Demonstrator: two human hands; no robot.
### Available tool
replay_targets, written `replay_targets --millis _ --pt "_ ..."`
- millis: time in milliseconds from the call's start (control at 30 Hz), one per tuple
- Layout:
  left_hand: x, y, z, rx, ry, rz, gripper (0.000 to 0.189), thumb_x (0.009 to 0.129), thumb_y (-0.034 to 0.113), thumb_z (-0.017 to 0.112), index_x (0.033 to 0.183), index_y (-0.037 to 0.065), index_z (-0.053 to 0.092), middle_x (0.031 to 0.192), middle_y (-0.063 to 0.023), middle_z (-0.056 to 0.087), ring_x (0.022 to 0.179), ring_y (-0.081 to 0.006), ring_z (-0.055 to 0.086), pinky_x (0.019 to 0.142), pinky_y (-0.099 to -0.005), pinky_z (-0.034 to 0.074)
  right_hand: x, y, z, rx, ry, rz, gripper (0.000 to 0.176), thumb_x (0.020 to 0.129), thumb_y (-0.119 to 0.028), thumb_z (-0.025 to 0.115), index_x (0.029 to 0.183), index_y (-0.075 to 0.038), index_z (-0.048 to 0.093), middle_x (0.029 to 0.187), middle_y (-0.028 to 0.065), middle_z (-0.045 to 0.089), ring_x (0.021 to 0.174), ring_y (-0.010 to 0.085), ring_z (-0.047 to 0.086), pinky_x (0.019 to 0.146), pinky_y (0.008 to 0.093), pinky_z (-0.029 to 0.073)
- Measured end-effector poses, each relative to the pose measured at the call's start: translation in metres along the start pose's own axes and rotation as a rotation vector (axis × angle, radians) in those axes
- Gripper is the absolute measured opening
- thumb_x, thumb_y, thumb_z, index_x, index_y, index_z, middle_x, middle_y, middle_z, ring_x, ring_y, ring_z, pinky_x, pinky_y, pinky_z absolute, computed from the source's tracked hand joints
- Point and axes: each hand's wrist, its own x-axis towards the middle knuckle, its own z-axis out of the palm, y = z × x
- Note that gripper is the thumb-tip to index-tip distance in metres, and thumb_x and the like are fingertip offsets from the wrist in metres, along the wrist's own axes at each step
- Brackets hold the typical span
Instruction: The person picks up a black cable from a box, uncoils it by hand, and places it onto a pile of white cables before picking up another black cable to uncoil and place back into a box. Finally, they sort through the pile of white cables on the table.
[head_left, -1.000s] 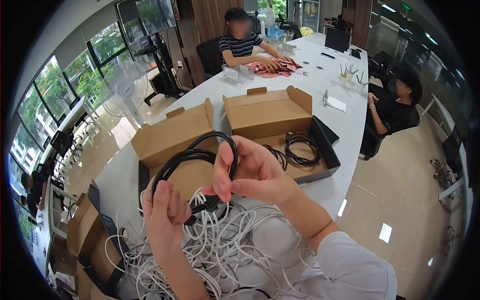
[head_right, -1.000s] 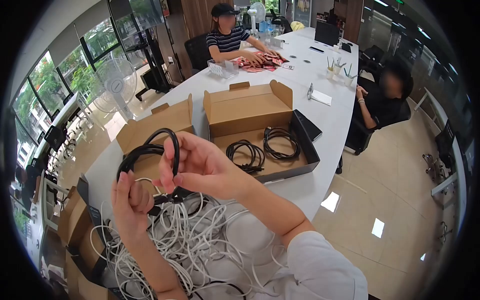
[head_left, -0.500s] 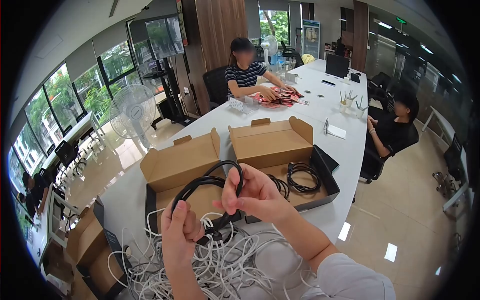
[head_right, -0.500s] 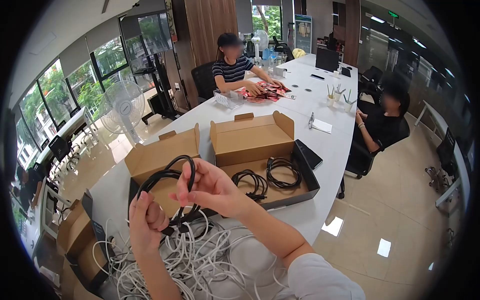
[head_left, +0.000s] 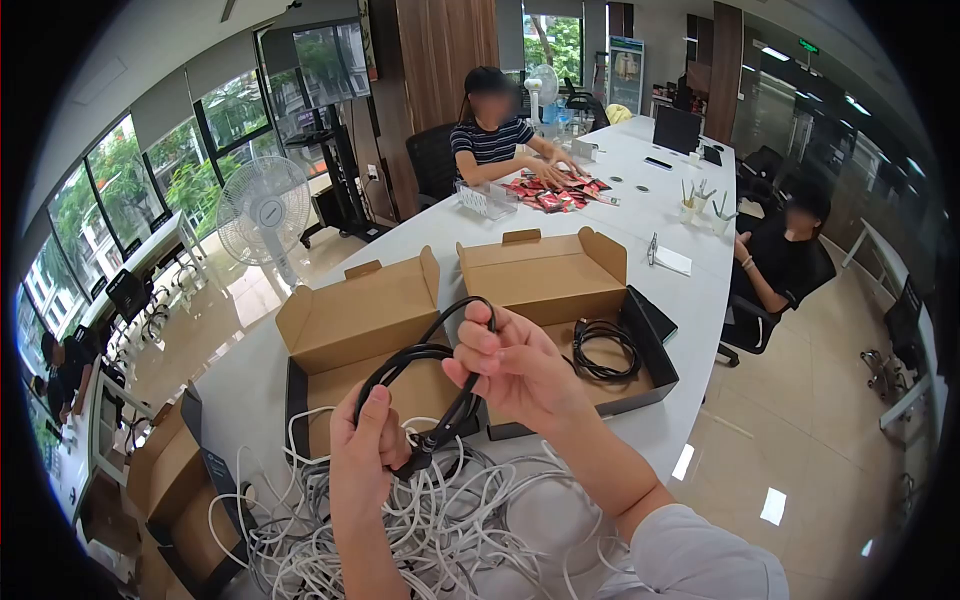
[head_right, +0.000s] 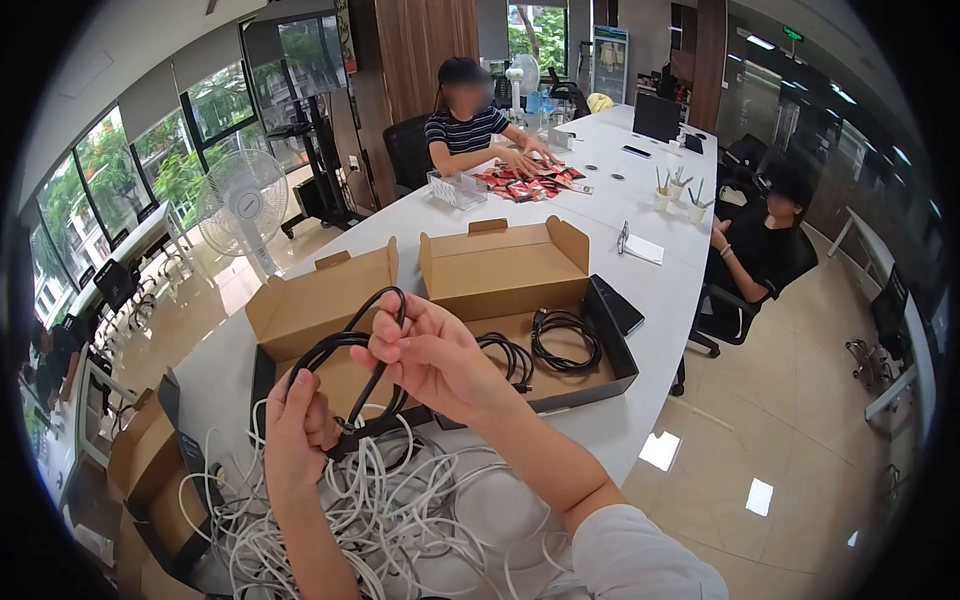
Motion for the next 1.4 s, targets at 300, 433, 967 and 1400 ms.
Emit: replay_targets --millis 300,433,967,1400 --pt "0.000 0.005 -0.005 -0.029 0.027 -0.002 0.027 0.097 0.030 0.051 0.078 0.013 0.044 0.050 0.0076 0.023 0.038 -0.0039 0.017 0.037 -0.0228 0.018 -0.002 0.007 0.001 -0.549 -0.104 -0.039 0.027 0.087 0.008 0.047 0.108 -0.007 0.039 0.090 0.0031 0.054 0.083 0.0104 0.056 0.098 0.0361 0.045" --pt "0.000 0.001 -0.004 -0.028 -0.009 -0.008 0.026 0.097 0.028 0.052 0.078 0.011 0.045 0.050 0.0075 0.024 0.039 -0.0039 0.019 0.038 -0.0233 0.018 -0.003 0.002 0.008 -0.140 -0.018 -0.004 0.028 0.086 0.008 0.048 0.109 -0.006 0.039 0.088 0.0016 0.049 0.082 0.0108 0.054 0.097 0.0367 0.047" --pt "0.017 -0.008 -0.016 -0.458 -0.150 -0.387 0.023 0.097 0.031 0.047 0.091 0.009 0.048 0.051 0.0103 0.020 0.038 -0.0026 0.017 0.037 -0.0211 0.019 0.011 -0.005 -0.035 0.404 0.113 -0.019 0.020 0.087 0.002 0.042 0.106 -0.004 0.043 0.086 0.0012 0.044 0.074 0.0116 0.050 0.088 0.0330 0.050" --pt "0.009 0.001 -0.020 -0.383 0.070 -0.061 0.023 0.098 0.026 0.044 0.091 0.007 0.056 0.051 0.0092 0.021 0.039 -0.0033 0.016 0.039 -0.0226 0.018 0.008 0.000 -0.037 -1.274 0.013 -0.372 0.028 0.075 0.006 0.048 0.102 -0.003 0.049 0.111 0.0078 0.047 0.103 0.0137 0.049 0.098 0.0313 0.037"
